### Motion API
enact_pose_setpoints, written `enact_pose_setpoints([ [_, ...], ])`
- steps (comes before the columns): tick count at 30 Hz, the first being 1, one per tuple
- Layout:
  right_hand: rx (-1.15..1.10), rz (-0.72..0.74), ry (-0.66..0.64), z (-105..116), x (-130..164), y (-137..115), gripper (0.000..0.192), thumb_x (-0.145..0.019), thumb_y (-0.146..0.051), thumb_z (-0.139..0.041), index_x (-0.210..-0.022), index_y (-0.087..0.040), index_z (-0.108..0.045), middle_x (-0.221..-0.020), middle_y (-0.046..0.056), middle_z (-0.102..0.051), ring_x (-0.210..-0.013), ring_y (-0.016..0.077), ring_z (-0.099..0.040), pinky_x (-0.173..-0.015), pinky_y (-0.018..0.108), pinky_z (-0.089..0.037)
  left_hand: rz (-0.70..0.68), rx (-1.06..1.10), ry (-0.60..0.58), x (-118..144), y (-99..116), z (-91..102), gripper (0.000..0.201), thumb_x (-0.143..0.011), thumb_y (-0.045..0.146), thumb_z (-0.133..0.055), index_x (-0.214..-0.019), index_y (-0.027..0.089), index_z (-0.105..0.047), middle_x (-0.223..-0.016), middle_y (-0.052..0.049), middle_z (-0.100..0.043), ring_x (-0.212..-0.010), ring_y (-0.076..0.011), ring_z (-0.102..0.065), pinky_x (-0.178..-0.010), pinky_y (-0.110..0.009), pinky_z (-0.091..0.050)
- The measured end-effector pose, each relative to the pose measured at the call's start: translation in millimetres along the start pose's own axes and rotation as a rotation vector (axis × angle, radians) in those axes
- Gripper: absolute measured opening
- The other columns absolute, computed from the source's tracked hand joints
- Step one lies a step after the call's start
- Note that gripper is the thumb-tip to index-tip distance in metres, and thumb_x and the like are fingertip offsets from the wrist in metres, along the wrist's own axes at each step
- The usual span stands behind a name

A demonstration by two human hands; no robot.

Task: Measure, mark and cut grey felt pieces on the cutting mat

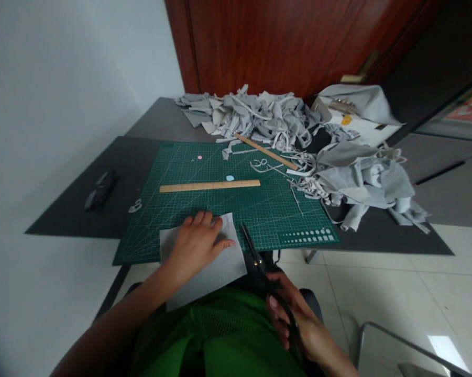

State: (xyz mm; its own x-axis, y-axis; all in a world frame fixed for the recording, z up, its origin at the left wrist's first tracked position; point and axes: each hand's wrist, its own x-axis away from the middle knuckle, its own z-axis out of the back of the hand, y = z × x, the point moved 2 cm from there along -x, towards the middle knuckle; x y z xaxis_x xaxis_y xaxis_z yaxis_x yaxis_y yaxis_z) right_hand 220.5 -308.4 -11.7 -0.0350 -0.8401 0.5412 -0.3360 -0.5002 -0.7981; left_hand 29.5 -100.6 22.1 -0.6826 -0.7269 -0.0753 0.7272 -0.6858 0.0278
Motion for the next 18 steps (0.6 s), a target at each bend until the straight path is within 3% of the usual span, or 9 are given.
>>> enact_pose_setpoints([
  [3,0.018,0.006,0.026,-7.0,-1.4,6.6,0.066,-0.084,-0.066,-0.080,-0.130,-0.029,-0.049,-0.074,-0.008,-0.049,-0.044,0.0041,-0.037,-0.037,0.016,-0.036,-0.177,0.067,0.051,-10.6,-16.3,-2.1,0.056,-0.107,0.055,-0.048,-0.149,0.020,-0.056,-0.143,-0.015,-0.060,-0.126,-0.0351,-0.054,-0.103,-0.052,-0.046],
  [7,0.029,0.020,0.017,-17.4,-8.5,6.8,0.065,-0.086,-0.066,-0.077,-0.131,-0.029,-0.048,-0.070,-0.009,-0.048,-0.044,0.0062,-0.039,-0.037,0.017,-0.035,-0.168,0.145,0.043,-13.6,-26.3,-13.0,0.046,-0.109,0.041,-0.046,-0.152,0.026,-0.054,-0.147,-0.010,-0.058,-0.128,-0.0322,-0.051,-0.105,-0.050,-0.043],
  [14,0.007,0.030,0.012,-39.1,-28.9,-9.0,0.058,-0.085,-0.064,-0.077,-0.125,-0.030,-0.052,-0.069,-0.008,-0.048,-0.042,0.0081,-0.039,-0.036,0.020,-0.034,-0.167,0.184,0.048,-12.1,-25.7,-12.2,0.045,-0.110,0.040,-0.043,-0.150,0.024,-0.056,-0.146,-0.010,-0.058,-0.126,-0.0311,-0.051,-0.103,-0.048,-0.043],
  [18,0.004,0.012,0.039,-37.5,-27.7,-11.8,0.061,-0.082,-0.065,-0.078,-0.123,-0.029,-0.051,-0.069,-0.009,-0.047,-0.042,0.0072,-0.037,-0.035,0.019,-0.033,-0.165,0.159,0.042,-12.5,-25.7,-12.8,0.045,-0.110,0.040,-0.045,-0.150,0.022,-0.056,-0.147,-0.011,-0.057,-0.128,-0.0317,-0.051,-0.104,-0.048,-0.043],
])
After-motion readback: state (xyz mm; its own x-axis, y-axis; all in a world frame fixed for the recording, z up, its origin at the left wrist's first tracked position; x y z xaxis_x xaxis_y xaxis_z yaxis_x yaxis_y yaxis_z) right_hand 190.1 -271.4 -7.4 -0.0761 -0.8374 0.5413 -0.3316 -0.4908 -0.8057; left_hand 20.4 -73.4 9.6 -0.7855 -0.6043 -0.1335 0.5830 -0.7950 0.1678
